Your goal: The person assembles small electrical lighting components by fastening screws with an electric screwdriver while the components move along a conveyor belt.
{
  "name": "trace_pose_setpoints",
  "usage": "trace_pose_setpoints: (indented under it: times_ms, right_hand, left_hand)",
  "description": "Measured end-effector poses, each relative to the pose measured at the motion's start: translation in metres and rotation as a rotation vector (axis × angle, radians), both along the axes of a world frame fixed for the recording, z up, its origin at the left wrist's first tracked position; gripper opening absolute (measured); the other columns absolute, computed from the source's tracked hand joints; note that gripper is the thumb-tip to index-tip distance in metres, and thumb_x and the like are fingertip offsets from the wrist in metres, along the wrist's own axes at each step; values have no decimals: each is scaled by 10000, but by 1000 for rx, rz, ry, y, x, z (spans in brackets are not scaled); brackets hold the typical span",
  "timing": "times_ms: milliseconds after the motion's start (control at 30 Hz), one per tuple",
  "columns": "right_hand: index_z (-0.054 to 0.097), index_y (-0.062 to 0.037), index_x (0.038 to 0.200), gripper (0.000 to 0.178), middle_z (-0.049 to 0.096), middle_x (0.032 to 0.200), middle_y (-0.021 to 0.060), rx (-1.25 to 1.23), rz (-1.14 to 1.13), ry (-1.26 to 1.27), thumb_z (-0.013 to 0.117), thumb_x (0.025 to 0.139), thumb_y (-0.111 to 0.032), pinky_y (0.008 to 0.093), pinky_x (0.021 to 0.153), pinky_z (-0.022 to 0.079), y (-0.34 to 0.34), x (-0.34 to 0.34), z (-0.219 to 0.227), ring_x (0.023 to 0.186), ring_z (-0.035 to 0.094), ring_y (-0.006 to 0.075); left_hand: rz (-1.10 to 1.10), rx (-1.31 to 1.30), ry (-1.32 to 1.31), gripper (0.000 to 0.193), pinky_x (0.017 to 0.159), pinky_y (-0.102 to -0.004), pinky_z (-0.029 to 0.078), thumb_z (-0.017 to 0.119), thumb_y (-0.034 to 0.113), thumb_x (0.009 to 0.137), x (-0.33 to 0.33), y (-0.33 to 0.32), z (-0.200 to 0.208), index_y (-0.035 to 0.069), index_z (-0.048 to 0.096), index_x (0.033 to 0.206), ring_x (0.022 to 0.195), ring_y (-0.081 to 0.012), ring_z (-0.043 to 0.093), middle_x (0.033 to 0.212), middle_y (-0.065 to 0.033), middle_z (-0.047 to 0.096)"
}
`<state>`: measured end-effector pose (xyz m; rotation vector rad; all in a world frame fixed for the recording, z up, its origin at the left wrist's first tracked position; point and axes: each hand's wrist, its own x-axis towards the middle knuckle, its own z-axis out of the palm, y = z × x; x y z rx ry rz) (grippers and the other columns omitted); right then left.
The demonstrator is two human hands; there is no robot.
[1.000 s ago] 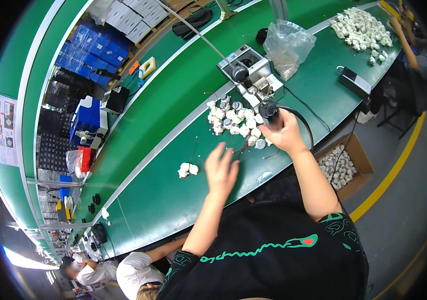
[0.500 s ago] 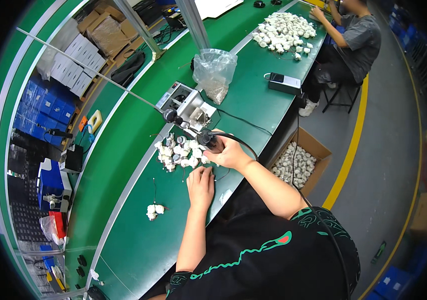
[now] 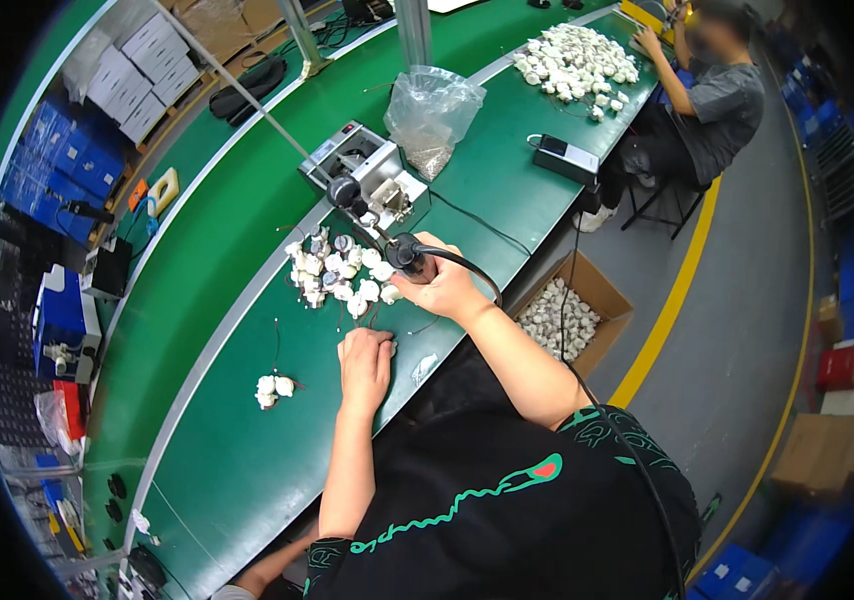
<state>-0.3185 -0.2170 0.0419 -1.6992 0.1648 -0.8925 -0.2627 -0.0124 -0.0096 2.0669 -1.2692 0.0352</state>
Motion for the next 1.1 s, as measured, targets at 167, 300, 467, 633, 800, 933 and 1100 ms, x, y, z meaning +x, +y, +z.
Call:
trace_pose_setpoints:
  times_ms: [167,300,467,633,800,933,1100]
  right_hand:
    - [630,-54,1035,335,616,748,-20,97,61,40,803,749,-78,229,568,430,3,6,-23,623,492,35]
    - [634,-48,1085,379,619,856,-55,157,31,140,808,748,-44,217,613,438,4,1,-40,710,511,24]
    - [599,0,1141,417,645,1063,42,357,139,135,795,773,-9,281,782,554,17,12,-30,913,629,100]
    - [660,-29,1106,346,651,917,24,232,78,215,727,776,51,283,680,511,-6,7,-37,794,604,103]
    - [526,9,1208,407,563,783,17,209,121,-47,635,821,71,272,617,431,-18,-9,-34,630,492,105]
    - [499,8,1186,387,557,753,48,194,178,44,583,817,85,280,599,422,13,15,-20,605,501,126]
    - [491,5,1201,374,532,745,37,210,220,8,625,853,35,263,569,408,9,24,-19,573,481,117]
  left_hand:
    - [9,-54,37,88,875,-405,415,606,62,893,0,5,4,73,670,953,980,-296,588,928,-90,640]
    - [30,-110,154,78,843,-401,425,611,80,892,2,8,-4,66,684,916,913,-285,608,876,-93,646]
    - [49,-216,85,83,775,-399,445,695,117,831,5,22,-16,66,674,769,785,-264,626,755,-60,660]
    - [3,-380,-62,238,620,-442,477,785,165,713,6,11,-31,67,579,644,698,-307,602,718,-79,571]
    - [-19,-320,-109,264,691,-417,426,722,283,805,-4,-5,-27,97,587,675,741,-278,586,760,-69,560]
    - [129,-319,-98,264,713,-409,408,690,305,840,-7,12,-36,107,595,694,745,-268,586,731,-61,562]
    - [136,-285,-8,262,705,-427,414,683,287,844,-7,17,-34,113,602,666,735,-272,592,635,-63,561]
